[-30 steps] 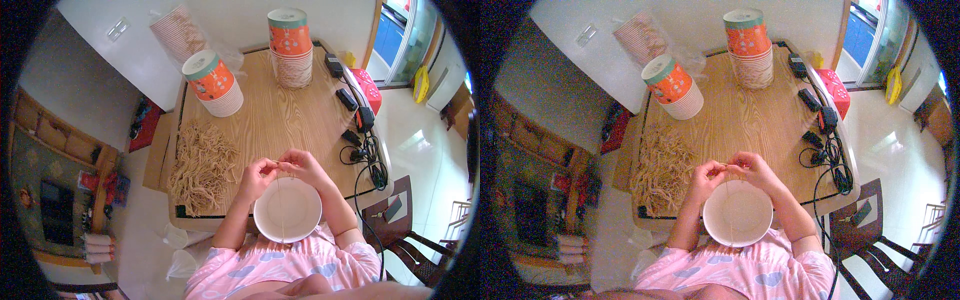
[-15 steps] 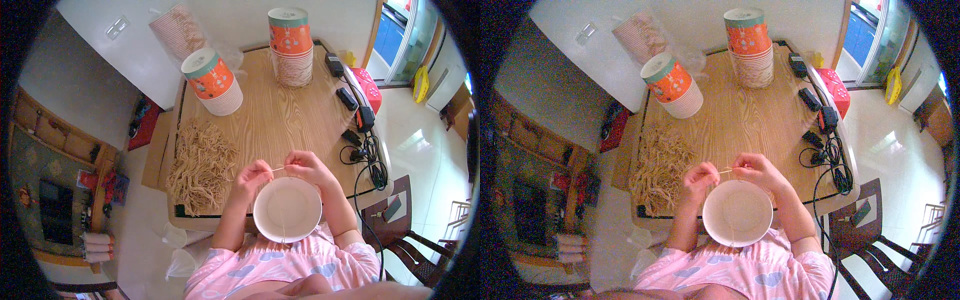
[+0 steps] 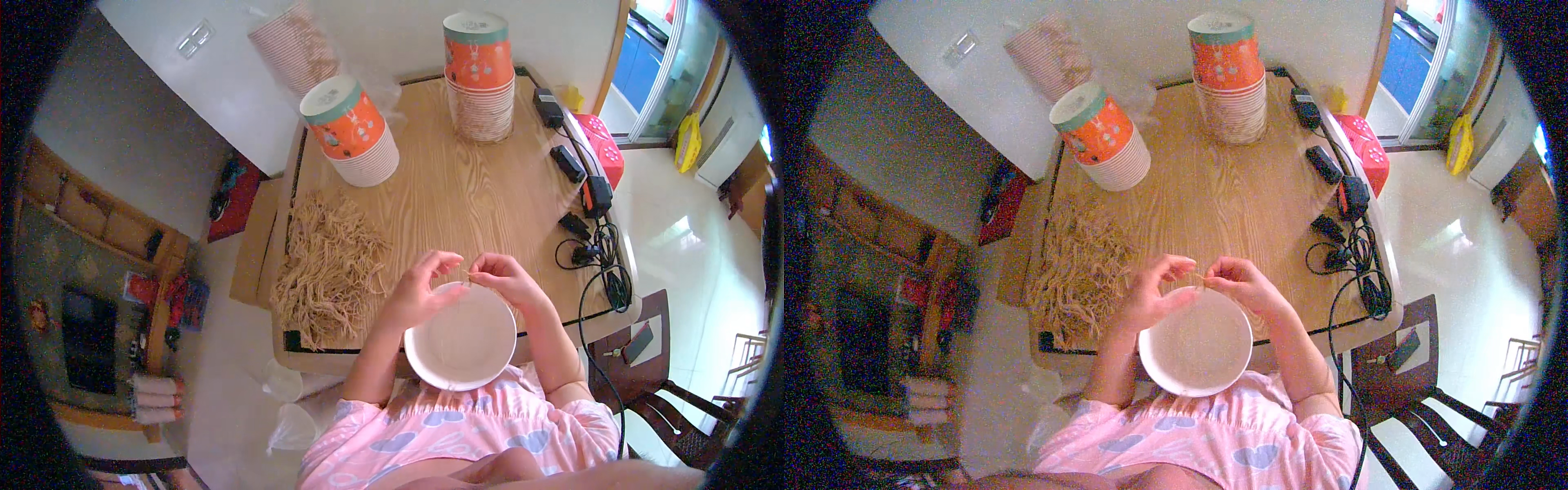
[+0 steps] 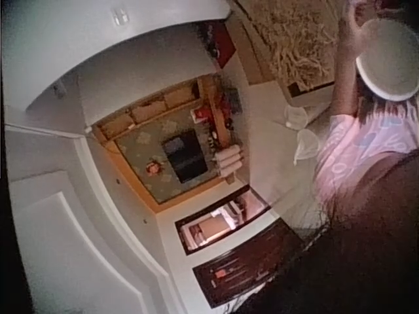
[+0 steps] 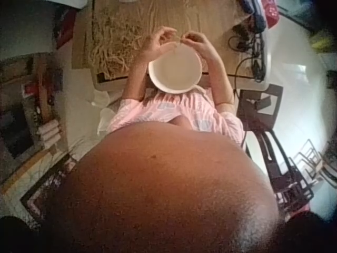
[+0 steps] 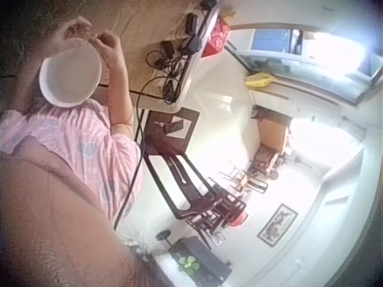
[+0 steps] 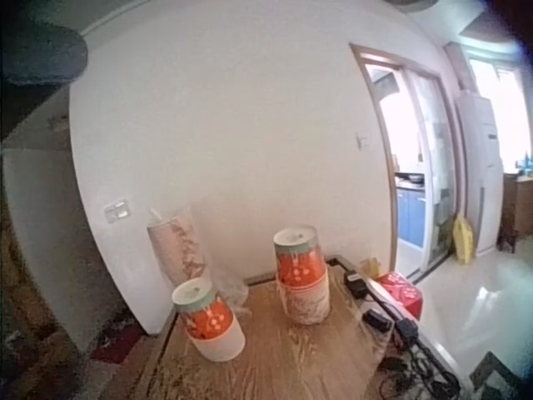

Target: Threading a white string through pre-cut holes in decorative paper cups as part of a manufacturing or packaging workflow.

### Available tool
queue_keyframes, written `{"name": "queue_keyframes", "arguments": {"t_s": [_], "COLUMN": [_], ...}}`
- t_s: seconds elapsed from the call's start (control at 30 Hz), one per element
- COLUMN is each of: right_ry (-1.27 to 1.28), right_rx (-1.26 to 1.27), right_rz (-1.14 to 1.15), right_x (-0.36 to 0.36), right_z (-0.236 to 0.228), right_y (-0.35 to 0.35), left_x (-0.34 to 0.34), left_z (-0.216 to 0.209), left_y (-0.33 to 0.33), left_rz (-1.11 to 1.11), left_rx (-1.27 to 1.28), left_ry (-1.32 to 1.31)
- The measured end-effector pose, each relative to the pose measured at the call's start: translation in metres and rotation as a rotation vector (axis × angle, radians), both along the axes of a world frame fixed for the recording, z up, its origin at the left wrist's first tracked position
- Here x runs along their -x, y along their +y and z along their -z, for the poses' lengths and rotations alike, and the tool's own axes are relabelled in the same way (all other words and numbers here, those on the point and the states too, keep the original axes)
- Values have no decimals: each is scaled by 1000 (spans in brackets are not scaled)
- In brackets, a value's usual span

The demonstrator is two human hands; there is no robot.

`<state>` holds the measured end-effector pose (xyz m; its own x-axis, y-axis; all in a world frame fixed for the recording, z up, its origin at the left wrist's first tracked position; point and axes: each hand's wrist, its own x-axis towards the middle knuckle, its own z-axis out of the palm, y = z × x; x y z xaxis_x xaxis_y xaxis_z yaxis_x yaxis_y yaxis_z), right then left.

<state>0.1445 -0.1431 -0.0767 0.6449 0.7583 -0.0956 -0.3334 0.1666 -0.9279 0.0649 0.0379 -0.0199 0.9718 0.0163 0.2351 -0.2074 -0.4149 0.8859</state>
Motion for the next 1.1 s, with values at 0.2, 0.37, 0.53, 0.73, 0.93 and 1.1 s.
{"name": "queue_keyframes", "arguments": {"t_s": [0.2,0.37,0.53,0.73,0.93,1.1], "right_ry": [32,80,67,-39,-89,-53], "right_rx": [31,-44,-35,38,182,183], "right_rz": [3,10,26,17,-28,-12], "right_x": [3,5,9,7,5,5], "right_z": [-8,-8,-21,-10,-12,-7], "right_y": [1,3,3,1,3,4], "left_x": [-1,-3,-4,-7,-10,-11], "left_z": [7,-5,-1,11,13,20], "left_y": [-5,-11,-8,-5,-4,-3], "left_rz": [-21,-25,4,-20,-8,3], "left_rx": [-47,-37,-100,-2,-70,-43], "left_ry": [210,203,206,287,321,331]}}
